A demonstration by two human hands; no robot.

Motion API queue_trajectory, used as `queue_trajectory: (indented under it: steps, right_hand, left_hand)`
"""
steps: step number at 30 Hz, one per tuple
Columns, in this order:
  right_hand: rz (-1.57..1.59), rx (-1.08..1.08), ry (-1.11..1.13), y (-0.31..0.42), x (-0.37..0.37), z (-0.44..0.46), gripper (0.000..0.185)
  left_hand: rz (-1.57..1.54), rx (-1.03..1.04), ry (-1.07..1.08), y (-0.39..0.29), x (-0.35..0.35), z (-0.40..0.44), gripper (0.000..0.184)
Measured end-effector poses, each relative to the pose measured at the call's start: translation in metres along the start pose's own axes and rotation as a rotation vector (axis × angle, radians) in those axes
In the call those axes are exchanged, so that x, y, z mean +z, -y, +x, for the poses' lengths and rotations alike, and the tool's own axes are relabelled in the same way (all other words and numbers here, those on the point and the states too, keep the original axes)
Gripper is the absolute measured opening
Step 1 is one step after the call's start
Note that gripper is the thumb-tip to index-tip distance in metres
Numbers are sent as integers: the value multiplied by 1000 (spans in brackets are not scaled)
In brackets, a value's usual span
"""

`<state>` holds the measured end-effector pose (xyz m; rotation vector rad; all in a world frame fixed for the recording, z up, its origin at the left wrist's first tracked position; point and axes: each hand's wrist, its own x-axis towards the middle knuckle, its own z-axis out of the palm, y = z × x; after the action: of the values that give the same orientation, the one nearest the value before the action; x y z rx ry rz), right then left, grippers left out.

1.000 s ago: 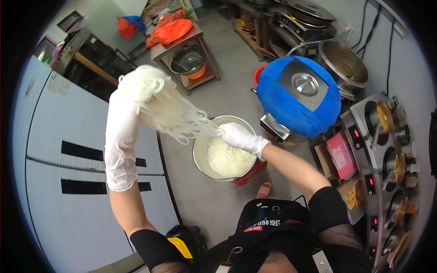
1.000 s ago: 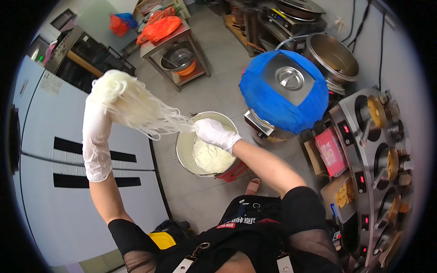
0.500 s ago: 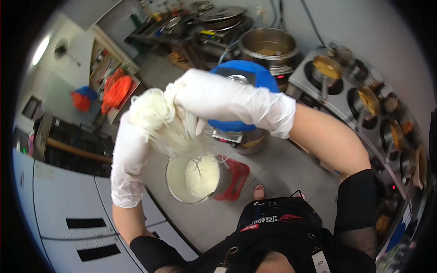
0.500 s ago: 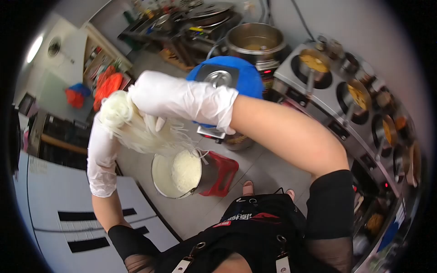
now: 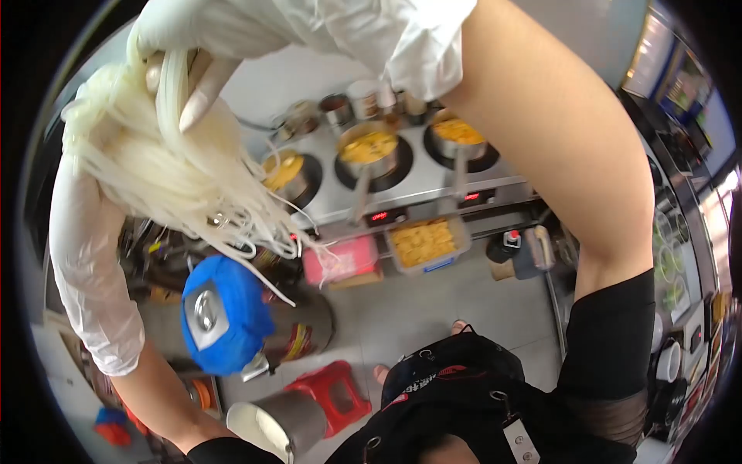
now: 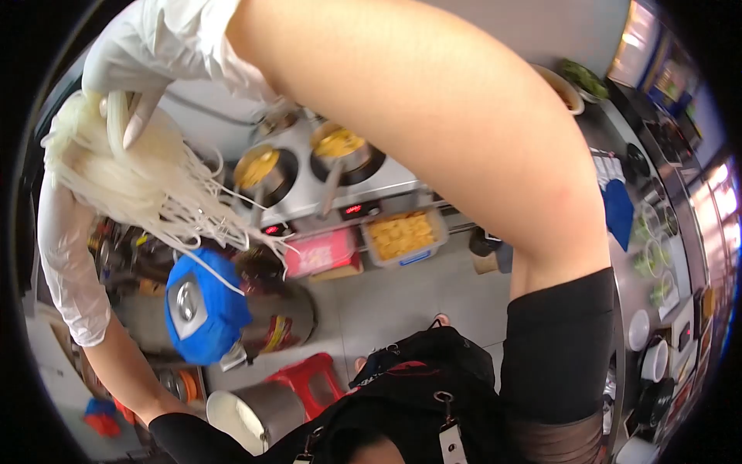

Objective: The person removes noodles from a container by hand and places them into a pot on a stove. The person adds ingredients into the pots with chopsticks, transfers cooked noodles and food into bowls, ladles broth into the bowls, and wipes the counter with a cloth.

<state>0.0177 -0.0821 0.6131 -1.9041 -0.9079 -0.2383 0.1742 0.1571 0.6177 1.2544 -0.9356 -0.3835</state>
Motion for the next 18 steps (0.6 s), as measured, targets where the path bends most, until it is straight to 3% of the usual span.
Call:
queue_trajectory:
  steps: [4,6,7,9,10,12,18]
  right_hand:
    - [-18,-35,-6,38,-90,-92,16]
    - [-488,135,-50,60,-132,-137,19]
    - [-516,153,-62,63,-139,-155,19]
    - [-210,160,-677,48,-160,-195,17]
    - [-236,164,-692,39,-178,-219,17]
    - [-472,-34,-779,28,-224,-269,20]
    - [-792,433,-999,30,-312,-354,33]
  left_hand:
    - [23,50,130,30,118,107,36]
    - [1,70,209,52,190,153,36]
    - [-10,82,239,61,221,167,35]
    - [-22,103,293,80,284,192,34]
    - [-32,110,315,89,311,205,34]
    - [-34,128,360,110,366,228,33]
    - [-132,153,459,187,514,311,30]
